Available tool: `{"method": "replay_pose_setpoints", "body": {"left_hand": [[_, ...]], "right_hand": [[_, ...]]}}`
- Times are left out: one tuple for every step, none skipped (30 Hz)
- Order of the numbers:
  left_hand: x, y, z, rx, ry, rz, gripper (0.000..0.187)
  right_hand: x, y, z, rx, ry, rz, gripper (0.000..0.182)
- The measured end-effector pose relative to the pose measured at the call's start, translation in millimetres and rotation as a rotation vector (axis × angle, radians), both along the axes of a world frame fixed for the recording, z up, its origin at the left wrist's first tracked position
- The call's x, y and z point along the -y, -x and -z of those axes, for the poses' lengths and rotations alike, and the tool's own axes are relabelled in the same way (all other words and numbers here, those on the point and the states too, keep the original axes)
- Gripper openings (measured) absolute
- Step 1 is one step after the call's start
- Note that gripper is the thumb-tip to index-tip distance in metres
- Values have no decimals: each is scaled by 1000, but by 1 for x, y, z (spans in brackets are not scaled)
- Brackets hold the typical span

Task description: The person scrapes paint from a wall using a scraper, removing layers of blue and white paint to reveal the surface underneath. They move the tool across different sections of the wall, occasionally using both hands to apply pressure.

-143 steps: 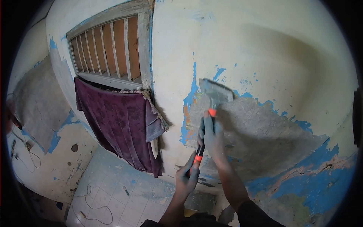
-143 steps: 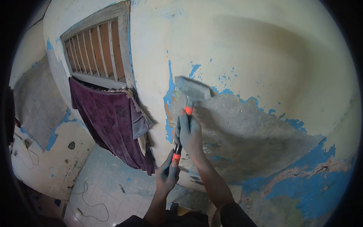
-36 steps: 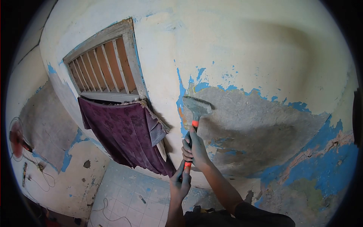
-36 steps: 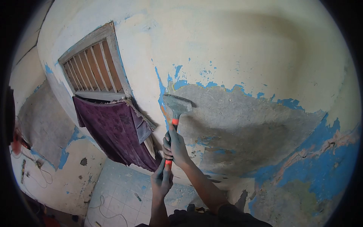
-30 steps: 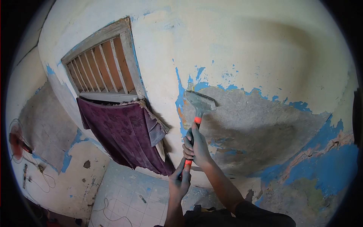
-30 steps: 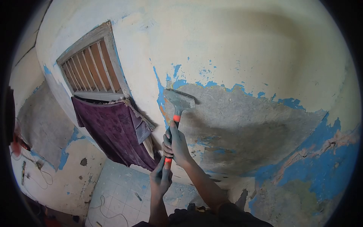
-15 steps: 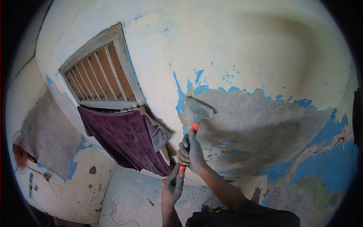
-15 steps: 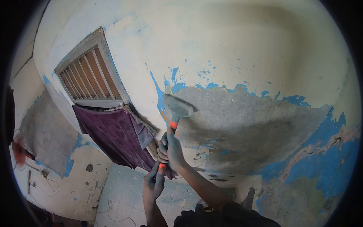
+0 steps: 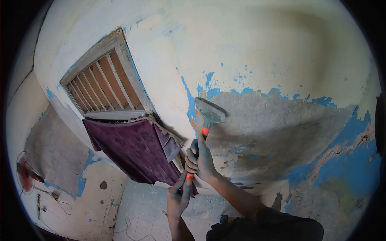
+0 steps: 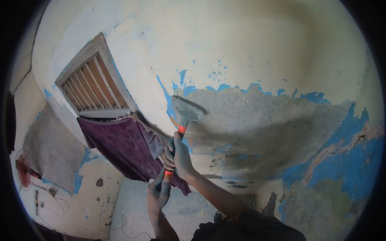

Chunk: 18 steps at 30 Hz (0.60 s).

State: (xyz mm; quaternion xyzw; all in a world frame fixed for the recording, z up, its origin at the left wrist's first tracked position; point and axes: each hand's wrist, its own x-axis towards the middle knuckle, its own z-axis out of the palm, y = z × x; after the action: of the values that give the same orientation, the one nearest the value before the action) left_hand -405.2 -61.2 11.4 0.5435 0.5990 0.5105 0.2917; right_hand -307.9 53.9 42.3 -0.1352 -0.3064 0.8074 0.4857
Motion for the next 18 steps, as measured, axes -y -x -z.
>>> {"method": "replay_pose_setpoints", "body": {"left_hand": [[-7, 0, 2, 38, -9, 23, 38], [-12, -1, 3, 78, -4, 44, 37], [-9, -2, 2, 120, 11, 62, 37], [-2, 1, 5, 92, 14, 50, 38], [2, 4, 7, 69, 4, 41, 38], [5, 4, 9, 51, -11, 29, 39], [3, 3, 9, 32, -34, 14, 40], [-2, 2, 8, 25, -51, 17, 40], [-6, 1, 8, 12, -62, 23, 40], [-7, -2, 8, 2, -63, 27, 40], [-5, -5, 6, 51, -66, 33, 40], [-5, -10, -3, 100, -68, 42, 39], [-6, -13, -9, 149, -76, 54, 39], [-4, -4, 2, 62, -71, 40, 38], [1, -2, 5, 45, -47, 18, 36], [4, -1, 5, 27, -28, -5, 35], [3, 0, 4, 0, -11, -27, 33], [-1, 2, 3, -23, -46, -22, 34]], "right_hand": [[0, -1, -2, -22, -27, 8, 52], [-4, -6, -5, -4, -23, 41, 52], [-5, -9, -13, 15, -8, 72, 51], [-5, -5, -9, -1, -54, 87, 51], [-3, -3, -6, -17, -26, 55, 51], [1, -2, -3, -27, -5, 19, 51], [3, -1, -2, -38, 8, -19, 51], [5, 2, 0, -19, -7, 8, 52], [0, 1, -3, -26, -24, 18, 52], [-5, -3, -5, -31, -30, 26, 52], [-7, -7, -4, -34, -24, 34, 52], [-8, -10, -6, -8, -94, 57, 53], [-5, -9, -5, -41, -41, 43, 52], [-1, -6, -6, -71, 6, 29, 51], [2, -4, -7, -97, 48, 8, 50], [3, 1, 1, -89, 66, -10, 50], [-2, 0, 1, -96, 20, -6, 50], [-5, -1, 2, -107, -20, -1, 50]]}}
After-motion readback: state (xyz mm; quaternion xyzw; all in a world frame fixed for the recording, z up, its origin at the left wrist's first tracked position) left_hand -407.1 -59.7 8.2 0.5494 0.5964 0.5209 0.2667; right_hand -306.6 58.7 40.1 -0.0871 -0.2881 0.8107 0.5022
